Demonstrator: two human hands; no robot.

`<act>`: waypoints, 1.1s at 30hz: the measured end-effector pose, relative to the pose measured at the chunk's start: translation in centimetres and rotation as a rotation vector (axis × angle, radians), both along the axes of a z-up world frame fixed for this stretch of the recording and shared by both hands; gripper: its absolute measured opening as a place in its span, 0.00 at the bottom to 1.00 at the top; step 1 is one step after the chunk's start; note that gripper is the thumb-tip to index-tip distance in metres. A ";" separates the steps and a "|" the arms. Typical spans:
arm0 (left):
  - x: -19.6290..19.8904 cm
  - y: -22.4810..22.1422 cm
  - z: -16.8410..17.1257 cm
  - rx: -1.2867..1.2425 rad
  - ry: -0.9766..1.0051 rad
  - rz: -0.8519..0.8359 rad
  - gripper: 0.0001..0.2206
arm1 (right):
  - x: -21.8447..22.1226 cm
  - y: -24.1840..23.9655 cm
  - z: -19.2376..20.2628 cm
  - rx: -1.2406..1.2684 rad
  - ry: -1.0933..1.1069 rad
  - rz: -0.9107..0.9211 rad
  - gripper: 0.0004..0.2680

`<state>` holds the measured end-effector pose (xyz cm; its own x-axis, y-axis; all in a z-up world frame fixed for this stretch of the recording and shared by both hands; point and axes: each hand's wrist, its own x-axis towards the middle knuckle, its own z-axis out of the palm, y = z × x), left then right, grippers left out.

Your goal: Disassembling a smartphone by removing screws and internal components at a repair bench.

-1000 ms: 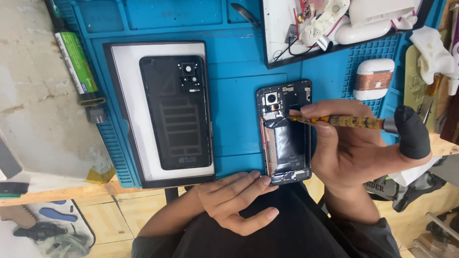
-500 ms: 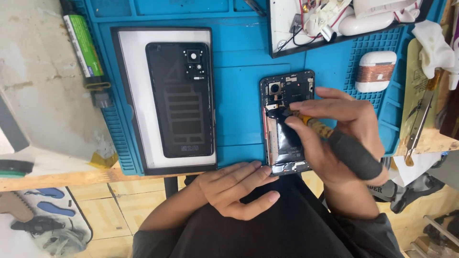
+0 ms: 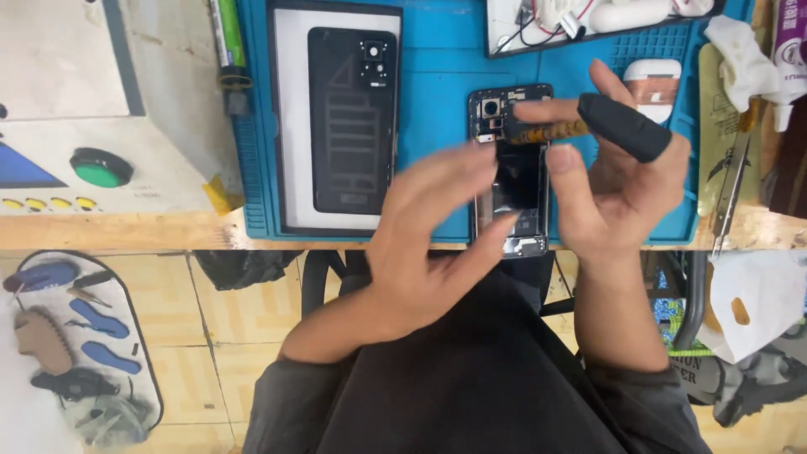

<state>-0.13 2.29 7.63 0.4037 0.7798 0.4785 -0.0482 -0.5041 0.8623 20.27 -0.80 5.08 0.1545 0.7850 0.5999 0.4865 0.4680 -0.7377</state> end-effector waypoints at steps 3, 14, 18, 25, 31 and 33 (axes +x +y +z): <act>2.3 1.9 1.3 -0.213 0.077 -0.132 0.29 | 0.1 0.6 1.5 0.013 -0.056 -0.062 0.15; 3.7 -1.7 1.1 -0.246 -0.215 0.087 0.28 | 0.4 -0.1 1.9 0.062 -0.202 -0.137 0.22; 4.2 -1.5 1.5 -0.290 0.041 -0.120 0.44 | 0.3 0.0 2.3 0.050 -0.224 -0.149 0.24; 4.4 -1.0 0.4 -0.152 0.035 0.089 0.39 | -0.1 -0.4 2.9 -0.032 -0.231 -0.125 0.24; 4.0 -2.1 0.7 -0.274 -0.128 0.136 0.39 | 0.0 -0.4 1.9 -0.020 -0.220 -0.132 0.19; 3.9 -1.6 0.9 -0.234 -0.058 0.115 0.38 | 0.1 -0.4 1.7 -0.040 -0.212 -0.124 0.18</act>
